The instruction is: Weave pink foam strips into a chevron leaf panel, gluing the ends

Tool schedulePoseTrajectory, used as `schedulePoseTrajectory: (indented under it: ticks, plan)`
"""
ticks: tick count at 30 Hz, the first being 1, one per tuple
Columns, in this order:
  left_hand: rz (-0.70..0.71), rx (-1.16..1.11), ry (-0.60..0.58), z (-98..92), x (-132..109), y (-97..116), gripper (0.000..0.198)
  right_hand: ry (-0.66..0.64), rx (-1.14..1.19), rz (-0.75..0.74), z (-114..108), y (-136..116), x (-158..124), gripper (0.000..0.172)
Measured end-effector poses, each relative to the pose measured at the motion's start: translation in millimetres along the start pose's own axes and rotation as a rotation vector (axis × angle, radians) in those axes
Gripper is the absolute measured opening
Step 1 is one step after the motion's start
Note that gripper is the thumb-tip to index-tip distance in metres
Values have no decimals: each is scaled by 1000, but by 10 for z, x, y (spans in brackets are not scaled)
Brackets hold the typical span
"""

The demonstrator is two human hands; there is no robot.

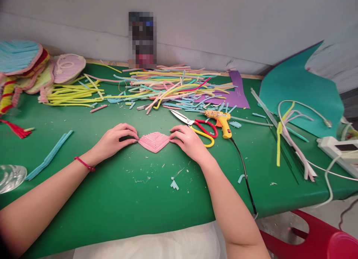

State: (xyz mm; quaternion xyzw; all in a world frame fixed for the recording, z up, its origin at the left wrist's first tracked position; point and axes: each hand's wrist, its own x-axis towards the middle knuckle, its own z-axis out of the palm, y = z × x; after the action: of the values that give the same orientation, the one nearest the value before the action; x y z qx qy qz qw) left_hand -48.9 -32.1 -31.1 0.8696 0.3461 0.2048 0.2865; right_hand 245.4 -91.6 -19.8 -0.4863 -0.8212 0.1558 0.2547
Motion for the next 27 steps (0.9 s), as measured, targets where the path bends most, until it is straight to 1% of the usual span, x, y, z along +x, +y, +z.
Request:
schedulePoseTrajectory:
  ticks: [3,8,11,20,23,27]
  plan:
    - [-21,-29,29,-10,-7,24,25,0,-3,0,2,1,-2,14]
    - [24,21,-13,-17,-14,70,22,2,-11,1,-1,-12,-2,13]
    - [38,24,-3,-9,-13,72,19,-1,-9,2,-4,-13,-1,13]
    - [6,-24,5,-11,-4,63,18,0,-15,-4,-3,-12,-7,12]
    - [-9,-70,36,-8,-1,47,16,3,-20,-7,1,-6,-7,12]
    - [-25,-83,145,-24,11,44,14,1,-17,-9,4,2,-5,12]
